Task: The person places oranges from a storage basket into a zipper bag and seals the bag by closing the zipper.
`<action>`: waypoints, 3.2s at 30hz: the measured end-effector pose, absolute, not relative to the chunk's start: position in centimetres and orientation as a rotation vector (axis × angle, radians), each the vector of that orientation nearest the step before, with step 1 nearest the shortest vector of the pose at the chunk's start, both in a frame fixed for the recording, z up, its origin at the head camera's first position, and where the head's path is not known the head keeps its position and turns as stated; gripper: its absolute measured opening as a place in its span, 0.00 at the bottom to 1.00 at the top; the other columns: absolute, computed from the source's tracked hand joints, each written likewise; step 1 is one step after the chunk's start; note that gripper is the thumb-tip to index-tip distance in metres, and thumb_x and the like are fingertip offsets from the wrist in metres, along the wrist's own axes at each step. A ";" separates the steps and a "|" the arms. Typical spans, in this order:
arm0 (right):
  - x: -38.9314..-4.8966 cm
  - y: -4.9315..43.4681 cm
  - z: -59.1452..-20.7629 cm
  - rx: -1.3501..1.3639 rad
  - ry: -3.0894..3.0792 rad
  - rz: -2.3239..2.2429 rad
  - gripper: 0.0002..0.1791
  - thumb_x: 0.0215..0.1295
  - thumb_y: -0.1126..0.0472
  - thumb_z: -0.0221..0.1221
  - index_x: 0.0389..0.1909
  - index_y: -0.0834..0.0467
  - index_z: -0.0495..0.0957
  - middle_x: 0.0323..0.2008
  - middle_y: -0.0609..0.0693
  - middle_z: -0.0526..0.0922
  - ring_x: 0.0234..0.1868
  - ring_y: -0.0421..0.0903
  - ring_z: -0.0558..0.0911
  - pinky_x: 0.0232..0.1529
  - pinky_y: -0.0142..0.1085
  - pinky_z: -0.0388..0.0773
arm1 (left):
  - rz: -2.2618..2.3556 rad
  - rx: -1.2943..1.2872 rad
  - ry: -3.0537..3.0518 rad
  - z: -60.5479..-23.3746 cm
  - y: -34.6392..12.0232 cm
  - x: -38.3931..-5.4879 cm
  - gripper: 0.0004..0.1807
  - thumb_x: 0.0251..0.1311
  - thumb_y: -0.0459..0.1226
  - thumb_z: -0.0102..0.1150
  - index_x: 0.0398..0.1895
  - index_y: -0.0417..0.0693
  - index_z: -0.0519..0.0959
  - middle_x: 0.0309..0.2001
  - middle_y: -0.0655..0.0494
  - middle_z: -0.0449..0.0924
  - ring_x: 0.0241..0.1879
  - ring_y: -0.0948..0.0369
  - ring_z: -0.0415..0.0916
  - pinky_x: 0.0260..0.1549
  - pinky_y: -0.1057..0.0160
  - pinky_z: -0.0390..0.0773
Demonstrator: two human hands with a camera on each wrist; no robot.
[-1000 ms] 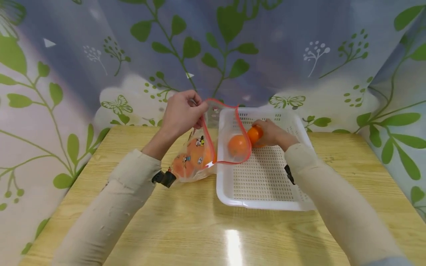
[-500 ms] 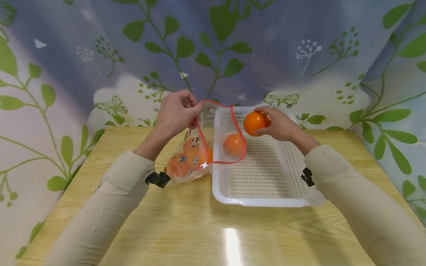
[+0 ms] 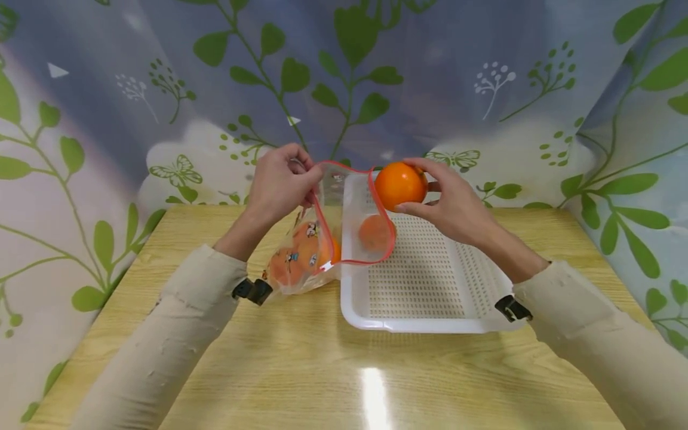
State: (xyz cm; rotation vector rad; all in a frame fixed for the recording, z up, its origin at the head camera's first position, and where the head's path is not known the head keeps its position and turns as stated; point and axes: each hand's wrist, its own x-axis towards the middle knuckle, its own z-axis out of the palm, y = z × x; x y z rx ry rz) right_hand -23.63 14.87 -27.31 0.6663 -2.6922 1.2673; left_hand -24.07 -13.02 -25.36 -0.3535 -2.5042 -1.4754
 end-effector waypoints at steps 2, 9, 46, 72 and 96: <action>-23.1 14.8 -26.9 0.642 -2.638 1.326 0.39 0.55 0.56 0.69 0.68 0.49 0.64 0.65 0.50 0.64 0.51 0.54 0.77 0.44 0.45 0.81 | -1.480 -0.356 -2.493 -25.3 -13.0 -24.1 0.07 0.62 0.37 0.57 0.32 0.42 0.73 0.18 0.46 0.78 0.16 0.52 0.78 0.19 0.59 0.81; -21.2 13.8 -26.8 0.833 -2.342 1.449 0.39 0.54 0.65 0.69 0.68 0.49 0.65 0.62 0.46 0.65 0.54 0.46 0.75 0.46 0.34 0.79 | -1.459 -0.368 -2.482 -25.1 -12.9 -24.2 0.07 0.62 0.36 0.57 0.30 0.41 0.73 0.18 0.47 0.79 0.16 0.51 0.79 0.19 0.59 0.81; -21.8 8.9 -28.9 1.175 -2.311 0.228 0.36 0.51 0.53 0.72 0.62 0.49 0.69 0.59 0.54 0.70 0.57 0.54 0.70 0.29 0.42 0.82 | -1.446 -0.451 -2.399 -24.8 -12.0 -23.4 0.06 0.61 0.33 0.56 0.28 0.40 0.73 0.16 0.47 0.77 0.13 0.54 0.76 0.17 0.60 0.80; -22.8 6.2 -28.8 0.912 -2.630 0.356 0.37 0.58 0.55 0.67 0.68 0.51 0.64 0.60 0.57 0.69 0.37 0.53 0.80 0.28 0.42 0.81 | -1.397 -0.423 -2.512 -24.3 -11.8 -23.7 0.11 0.63 0.39 0.61 0.30 0.41 0.76 0.18 0.48 0.78 0.15 0.53 0.78 0.21 0.56 0.82; -27.0 14.1 -30.1 0.623 -2.372 0.886 0.10 0.69 0.58 0.53 0.44 0.56 0.81 0.40 0.50 0.82 0.34 0.45 0.80 0.29 0.40 0.77 | -1.447 -0.392 -2.478 -24.7 -12.7 -23.6 0.08 0.63 0.37 0.59 0.31 0.40 0.75 0.19 0.47 0.79 0.15 0.52 0.78 0.21 0.54 0.82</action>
